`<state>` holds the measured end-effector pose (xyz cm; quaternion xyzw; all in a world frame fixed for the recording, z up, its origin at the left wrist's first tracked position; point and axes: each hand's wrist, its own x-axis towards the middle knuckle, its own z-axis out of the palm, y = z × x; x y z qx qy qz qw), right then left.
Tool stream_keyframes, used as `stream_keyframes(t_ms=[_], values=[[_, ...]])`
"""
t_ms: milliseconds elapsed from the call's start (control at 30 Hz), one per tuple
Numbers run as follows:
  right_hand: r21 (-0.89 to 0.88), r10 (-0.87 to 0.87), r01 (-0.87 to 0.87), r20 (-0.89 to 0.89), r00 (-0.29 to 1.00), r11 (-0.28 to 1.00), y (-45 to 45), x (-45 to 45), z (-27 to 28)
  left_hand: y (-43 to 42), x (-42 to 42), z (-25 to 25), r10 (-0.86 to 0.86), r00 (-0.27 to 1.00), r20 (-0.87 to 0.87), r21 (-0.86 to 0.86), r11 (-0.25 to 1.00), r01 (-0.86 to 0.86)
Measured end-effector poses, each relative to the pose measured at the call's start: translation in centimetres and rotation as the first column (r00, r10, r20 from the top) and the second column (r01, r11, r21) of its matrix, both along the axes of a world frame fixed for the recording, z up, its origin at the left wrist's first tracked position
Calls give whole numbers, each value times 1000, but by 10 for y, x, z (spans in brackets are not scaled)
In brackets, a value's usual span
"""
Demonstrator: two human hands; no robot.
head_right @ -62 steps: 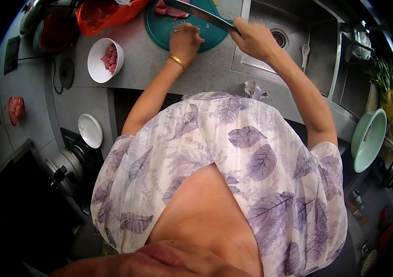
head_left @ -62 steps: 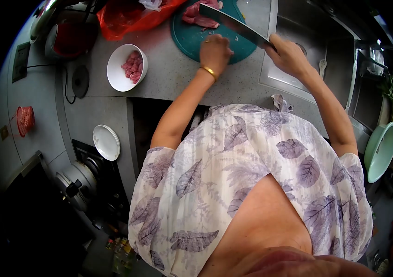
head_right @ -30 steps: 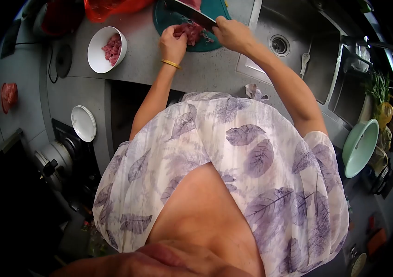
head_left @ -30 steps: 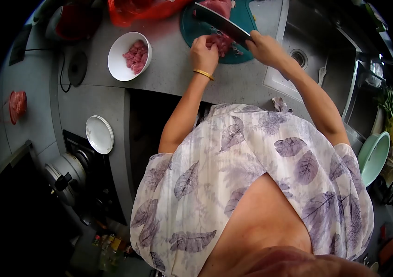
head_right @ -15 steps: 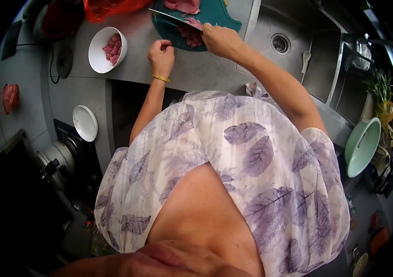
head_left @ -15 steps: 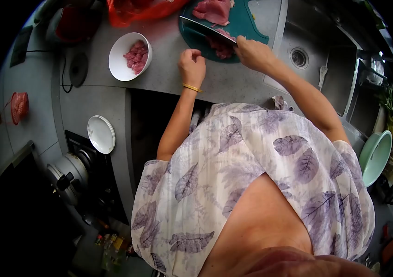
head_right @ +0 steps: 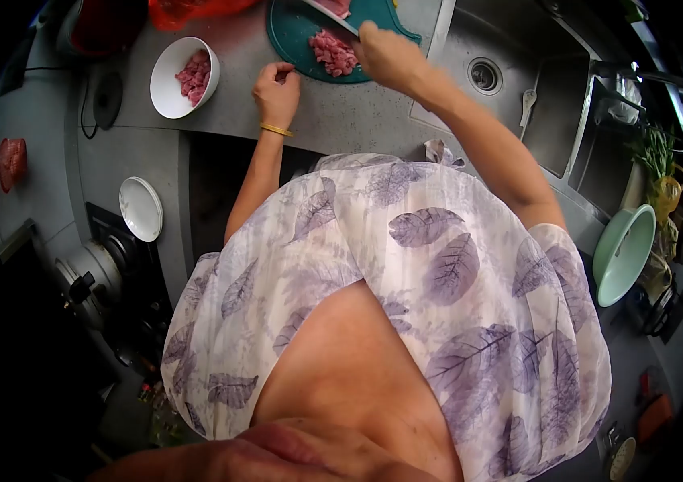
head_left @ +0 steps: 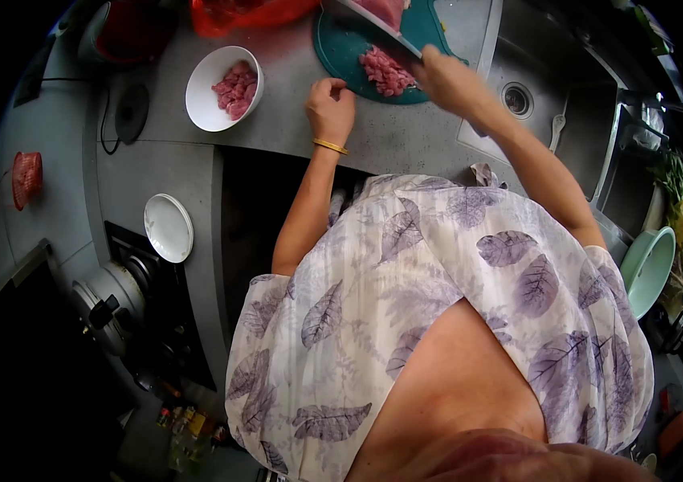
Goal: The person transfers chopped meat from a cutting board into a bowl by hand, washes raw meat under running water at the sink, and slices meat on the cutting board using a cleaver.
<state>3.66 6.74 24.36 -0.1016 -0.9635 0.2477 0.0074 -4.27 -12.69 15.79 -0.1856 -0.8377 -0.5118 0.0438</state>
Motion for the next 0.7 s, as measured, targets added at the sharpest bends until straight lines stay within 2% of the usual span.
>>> stream_keyframes(t_ms=[67,200,300,333,367,533,600,633,700], values=[[18,20,-21,54,998,1000,-3,4,-23,0,-2,5,12,998,61,50,999,-15],[37,77,-77,0,997,996,-1,3,8,1,-6,16,58,986,159,151,985,-82],[11,0,-1,61,998,1000,-21,11,-6,-3,-3,26,73,974,214,250,960,-127],[20,46,-49,127,991,999,-23,11,-14,-2,-3,33,70,972,224,290,948,-135],[36,44,-48,101,994,998,-19,11,-19,-3,-1,39,49,974,221,308,944,-117],[48,82,-84,48,995,995,-18,11,2,-6,-3,51,82,969,232,269,952,-145],[38,53,-55,49,997,998,-29,17,0,-11,0,49,83,966,246,265,953,-150],[32,82,-89,169,982,996,-27,16,-20,-10,-1,47,71,966,248,285,948,-143],[60,112,-118,102,988,991,-17,14,-19,-10,-2,48,59,965,254,311,940,-139]])
